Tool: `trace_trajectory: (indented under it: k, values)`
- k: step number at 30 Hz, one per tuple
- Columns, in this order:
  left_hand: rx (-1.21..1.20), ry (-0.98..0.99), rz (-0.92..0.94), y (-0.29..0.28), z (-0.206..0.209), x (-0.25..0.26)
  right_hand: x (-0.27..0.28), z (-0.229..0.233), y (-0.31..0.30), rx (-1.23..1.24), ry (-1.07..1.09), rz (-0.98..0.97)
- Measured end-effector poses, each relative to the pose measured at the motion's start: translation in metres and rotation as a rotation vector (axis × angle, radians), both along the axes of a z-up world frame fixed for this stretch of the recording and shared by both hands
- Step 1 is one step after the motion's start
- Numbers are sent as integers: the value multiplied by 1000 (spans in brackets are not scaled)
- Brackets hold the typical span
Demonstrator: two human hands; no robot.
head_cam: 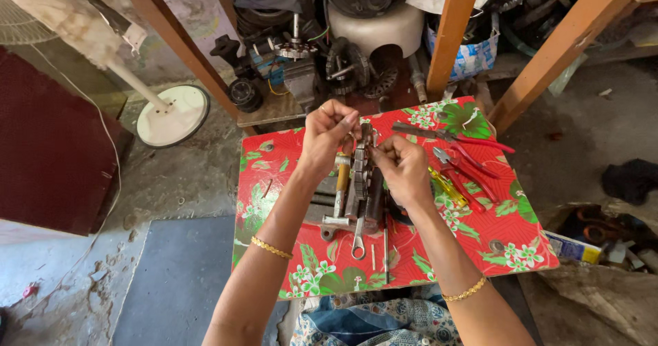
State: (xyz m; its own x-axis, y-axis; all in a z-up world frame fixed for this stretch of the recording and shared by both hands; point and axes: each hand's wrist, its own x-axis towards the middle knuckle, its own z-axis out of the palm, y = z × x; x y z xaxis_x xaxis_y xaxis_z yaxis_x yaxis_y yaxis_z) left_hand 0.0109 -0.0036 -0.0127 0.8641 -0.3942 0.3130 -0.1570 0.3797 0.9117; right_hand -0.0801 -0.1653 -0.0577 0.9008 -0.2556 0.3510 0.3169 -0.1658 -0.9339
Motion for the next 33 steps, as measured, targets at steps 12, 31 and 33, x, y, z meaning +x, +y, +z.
trace_trajectory:
  k: [12, 31, 33]
  values:
    - [94, -90, 19, 50, -39, -29, -5, -22, -24, 175, -69, 197]
    - [341, -10, 400, 28, -18, -51, -13, -51, -66, -104, 136, -91]
    - [393, -70, 586, 19, -6, -60, -15, -58, -67, -181, 167, -123]
